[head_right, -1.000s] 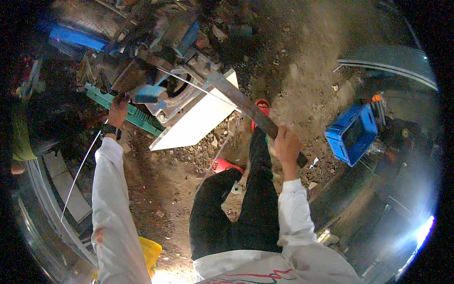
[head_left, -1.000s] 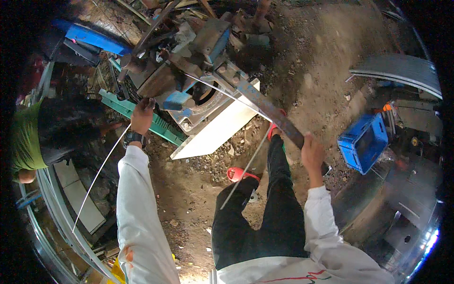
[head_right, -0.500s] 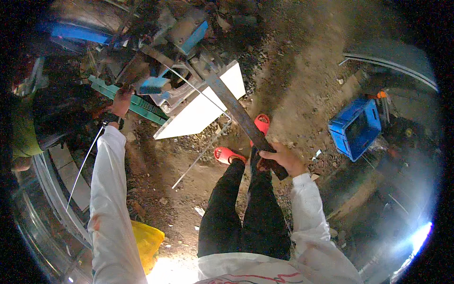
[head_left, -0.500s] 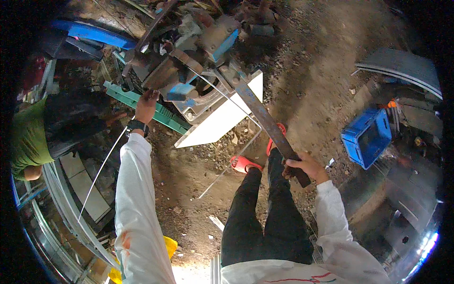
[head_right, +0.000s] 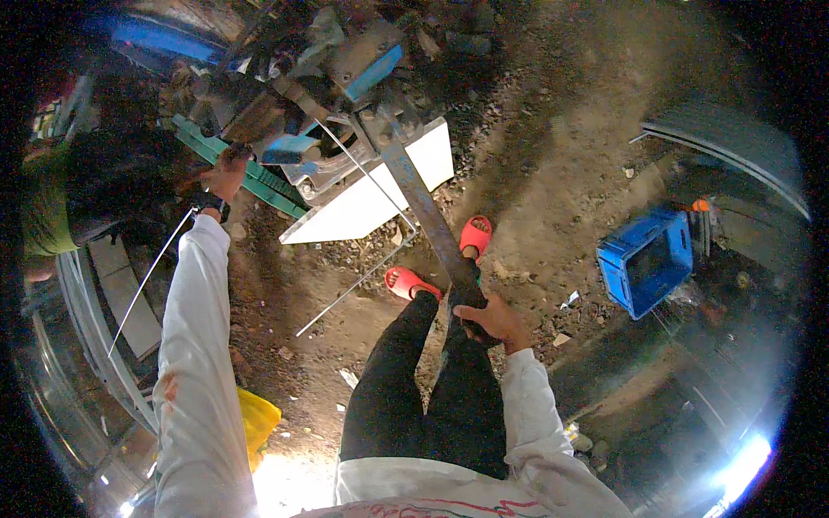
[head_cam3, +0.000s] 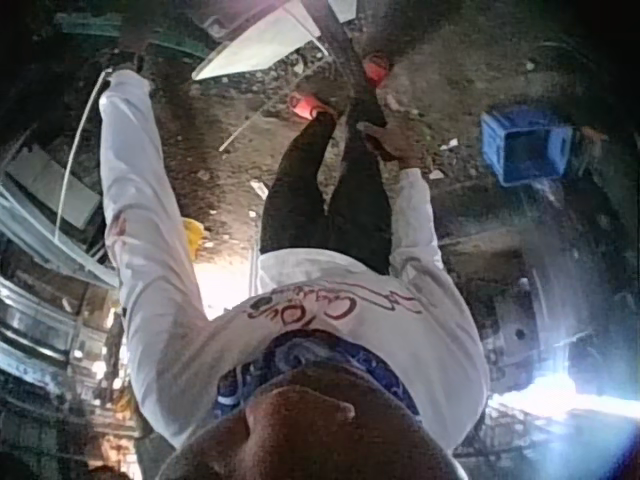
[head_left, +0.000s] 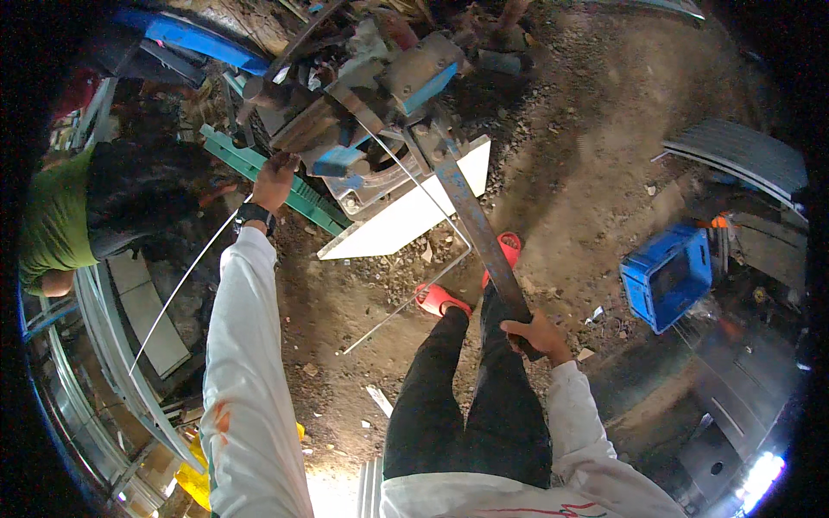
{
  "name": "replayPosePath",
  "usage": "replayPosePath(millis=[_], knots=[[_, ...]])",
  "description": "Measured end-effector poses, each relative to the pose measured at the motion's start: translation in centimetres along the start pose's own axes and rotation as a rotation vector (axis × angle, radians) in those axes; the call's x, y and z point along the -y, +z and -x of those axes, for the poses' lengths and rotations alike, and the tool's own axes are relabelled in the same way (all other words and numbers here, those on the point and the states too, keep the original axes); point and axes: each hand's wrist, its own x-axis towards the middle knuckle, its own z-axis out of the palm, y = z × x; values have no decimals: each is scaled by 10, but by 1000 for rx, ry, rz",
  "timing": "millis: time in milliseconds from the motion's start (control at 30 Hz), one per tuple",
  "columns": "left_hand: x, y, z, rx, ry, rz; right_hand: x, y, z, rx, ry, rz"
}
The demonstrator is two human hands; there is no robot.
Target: The person bends a thin metal rod into a rectangular frame using a manual bending machine. They measure the rod with a tape measure and mark it with a marker, then repeatedly bend the rod at marked points to form the frame shape.
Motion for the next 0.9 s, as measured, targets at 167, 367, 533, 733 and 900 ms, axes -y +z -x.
replayPosePath(millis=[167,367,533,733,900], knots=[[27,-14,6,-37,87,-63,23,27,16,54,-75,-97],[11,1,-1,-55,-162,107,13,50,13,34,-50,-213],[13,-4,-7,-3,-109,17,3,74,13,-75,-57,-266],[18,2,-6,-28,-107,3,-2,89,11,-28,-33,-333],[5,-3,-1,-46,-127,11,3,98,13,23,-64,-393]])
